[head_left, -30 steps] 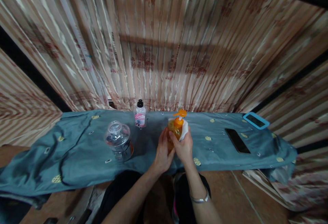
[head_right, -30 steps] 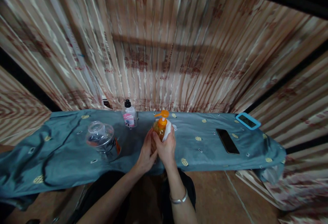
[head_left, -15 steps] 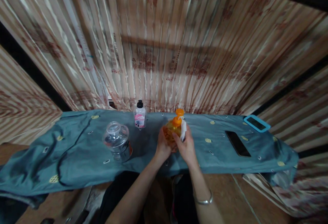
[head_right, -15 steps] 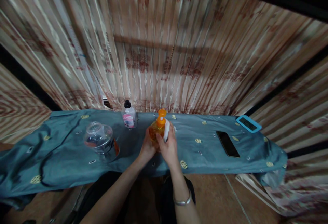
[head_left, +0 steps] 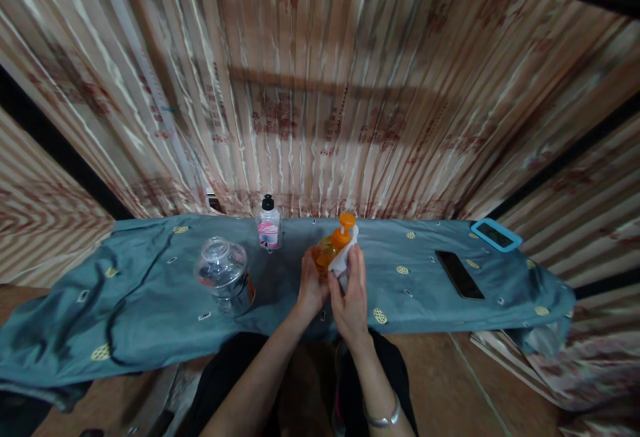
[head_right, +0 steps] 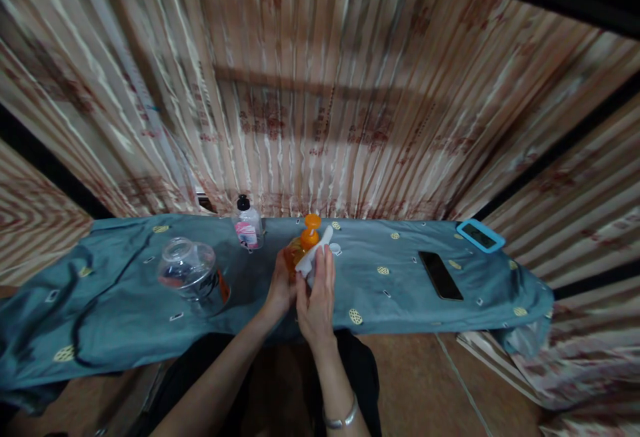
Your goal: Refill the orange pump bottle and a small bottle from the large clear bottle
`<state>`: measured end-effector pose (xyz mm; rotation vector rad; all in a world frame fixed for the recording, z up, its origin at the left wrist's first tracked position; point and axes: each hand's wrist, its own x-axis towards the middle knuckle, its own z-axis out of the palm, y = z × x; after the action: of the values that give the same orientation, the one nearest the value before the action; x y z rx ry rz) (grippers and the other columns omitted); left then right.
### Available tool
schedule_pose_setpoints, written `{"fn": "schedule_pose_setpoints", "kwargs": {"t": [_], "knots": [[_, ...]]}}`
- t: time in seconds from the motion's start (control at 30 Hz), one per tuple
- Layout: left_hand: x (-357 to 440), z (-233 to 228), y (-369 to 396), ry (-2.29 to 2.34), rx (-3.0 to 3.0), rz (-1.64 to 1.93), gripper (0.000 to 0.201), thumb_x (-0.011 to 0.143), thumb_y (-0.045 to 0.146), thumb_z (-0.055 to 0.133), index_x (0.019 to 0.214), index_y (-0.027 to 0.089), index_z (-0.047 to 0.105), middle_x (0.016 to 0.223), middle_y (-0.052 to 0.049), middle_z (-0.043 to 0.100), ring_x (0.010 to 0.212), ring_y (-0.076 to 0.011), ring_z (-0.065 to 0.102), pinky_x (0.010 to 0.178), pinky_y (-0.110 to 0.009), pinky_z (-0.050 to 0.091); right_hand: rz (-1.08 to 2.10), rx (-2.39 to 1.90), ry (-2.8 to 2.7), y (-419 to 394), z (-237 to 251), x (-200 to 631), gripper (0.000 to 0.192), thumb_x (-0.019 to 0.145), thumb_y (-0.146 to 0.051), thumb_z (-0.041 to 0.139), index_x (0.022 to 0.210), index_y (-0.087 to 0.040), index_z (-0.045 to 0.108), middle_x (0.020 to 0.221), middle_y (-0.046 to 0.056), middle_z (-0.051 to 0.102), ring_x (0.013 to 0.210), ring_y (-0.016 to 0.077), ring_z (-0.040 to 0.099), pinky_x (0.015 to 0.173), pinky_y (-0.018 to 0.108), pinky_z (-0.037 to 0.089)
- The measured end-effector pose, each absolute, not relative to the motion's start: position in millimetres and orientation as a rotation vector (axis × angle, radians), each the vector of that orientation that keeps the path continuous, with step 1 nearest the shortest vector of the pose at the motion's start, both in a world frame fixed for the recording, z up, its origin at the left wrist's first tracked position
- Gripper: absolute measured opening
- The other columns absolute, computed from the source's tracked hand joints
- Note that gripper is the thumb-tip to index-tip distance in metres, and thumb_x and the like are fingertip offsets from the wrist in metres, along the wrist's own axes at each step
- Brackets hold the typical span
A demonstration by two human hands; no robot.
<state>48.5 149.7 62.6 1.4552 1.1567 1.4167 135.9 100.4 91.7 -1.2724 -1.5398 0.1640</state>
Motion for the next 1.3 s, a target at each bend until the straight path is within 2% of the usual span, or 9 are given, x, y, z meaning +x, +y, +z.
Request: {"fn": "schedule_pose_setpoints", "kwargs": {"t": [0.13, 0.23, 0.37, 0.6, 0.73, 0.9, 0.97, 1.17, 1.3], "knots": [[49.0, 75.3, 145.9, 1.144, 1.448, 1.364, 0.071, 0.065, 0.031, 0.078, 0.124, 0.016, 0.041, 0.122, -0.014, 0.059, 0.111, -0.0282, 0.062, 0.099, -0.047, 0.049, 0.322, -1.302, -1.441, 114.8, 99.9, 148.1, 0.050, 0.102, -0.042, 0.036, 0.145, -0.017, 0.038, 0.148, 0.018, 0.045, 0.140, 0.0278, 0.038, 0.113, 0.056, 0.031], [49.1, 77.5, 144.8, 1.176, 1.430, 1.330, 0.068, 0.063, 0.024, 0.078, 0.119, 0.018, 0.042, 0.118, -0.012, 0.060, 0.111, -0.0277, 0.061, 0.099, -0.047, 0.049, 0.446, -1.303, -1.354, 129.8, 111.6, 157.4, 0.047, 0.099, -0.054, 0.038, 0.120, -0.017, 0.059, 0.114, 0.010, 0.067, 0.107, 0.0251, 0.063, 0.094, 0.049, 0.049], [50.6, 74.9, 145.6, 1.172, 1.419, 1.339, 0.076, 0.057, 0.024, 0.083, 0.119, 0.019, 0.040, 0.121, -0.011, 0.058, 0.115, -0.0284, 0.058, 0.102, -0.049, 0.047, 0.558, -1.257, -1.247, 141.7, 134.3, 162.4, 0.052, 0.098, -0.061, 0.035, 0.101, -0.017, 0.063, 0.081, 0.002, 0.066, 0.070, 0.0167, 0.064, 0.067, 0.035, 0.053], [50.0, 77.4, 145.4, 1.164, 1.421, 1.352, 0.069, 0.060, 0.029, 0.081, 0.116, 0.019, 0.042, 0.111, -0.009, 0.059, 0.101, -0.0262, 0.062, 0.092, -0.045, 0.051, 0.456, -1.264, -1.338, 136.3, 144.8, 146.2, 0.043, 0.096, -0.055, 0.046, 0.104, -0.017, 0.064, 0.091, 0.004, 0.068, 0.082, 0.0187, 0.064, 0.077, 0.039, 0.050], [50.3, 73.1, 146.5, 1.114, 1.409, 1.378, 0.074, 0.060, 0.032, 0.081, 0.120, 0.020, 0.041, 0.116, -0.009, 0.058, 0.107, -0.0269, 0.060, 0.097, -0.046, 0.048, 0.316, -1.288, -1.267, 121.1, 141.7, 148.4, 0.040, 0.102, -0.045, 0.036, 0.111, -0.016, 0.062, 0.087, 0.004, 0.069, 0.077, 0.0188, 0.064, 0.074, 0.037, 0.051], [50.1, 73.3, 146.0, 1.068, 1.456, 1.416, 0.067, 0.064, 0.038, 0.079, 0.118, 0.020, 0.043, 0.116, -0.010, 0.058, 0.105, -0.0258, 0.060, 0.095, -0.044, 0.049, 0.110, -1.104, -1.455, 114.6, 160.8, 147.2, 0.039, 0.097, -0.028, 0.044, 0.133, -0.016, 0.055, 0.136, 0.015, 0.058, 0.133, 0.0246, 0.047, 0.112, 0.047, 0.035], [49.5, 75.7, 145.1, 1.103, 1.449, 1.418, 0.065, 0.064, 0.037, 0.080, 0.115, 0.020, 0.045, 0.112, -0.009, 0.059, 0.102, -0.0249, 0.061, 0.092, -0.042, 0.050, 0.072, -1.011, -1.546, 119.4, 168.2, 145.5, 0.040, 0.093, -0.021, 0.049, 0.131, -0.016, 0.059, 0.142, 0.014, 0.056, 0.140, 0.0230, 0.040, 0.116, 0.047, 0.029], [50.3, 71.9, 146.1, 1.101, 1.416, 1.401, 0.071, 0.059, 0.033, 0.084, 0.116, 0.021, 0.044, 0.112, -0.007, 0.059, 0.104, -0.0261, 0.061, 0.093, -0.044, 0.051, 0.190, -0.959, -1.437, 124.3, 173.8, 148.2, 0.031, 0.090, -0.020, 0.058, 0.119, -0.022, 0.070, 0.127, 0.006, 0.069, 0.129, 0.0219, 0.053, 0.113, 0.042, 0.036], [51.6, 65.2, 148.7, 1.141, 1.394, 1.372, 0.080, 0.055, 0.031, 0.086, 0.122, 0.020, 0.042, 0.119, -0.010, 0.058, 0.115, -0.0295, 0.059, 0.101, -0.049, 0.047, 0.422, -0.992, -1.145, 133.6, 167.9, 162.3, 0.032, 0.098, -0.040, 0.049, 0.115, -0.020, 0.067, 0.100, 0.004, 0.076, 0.089, 0.0201, 0.072, 0.086, 0.040, 0.055]]}}
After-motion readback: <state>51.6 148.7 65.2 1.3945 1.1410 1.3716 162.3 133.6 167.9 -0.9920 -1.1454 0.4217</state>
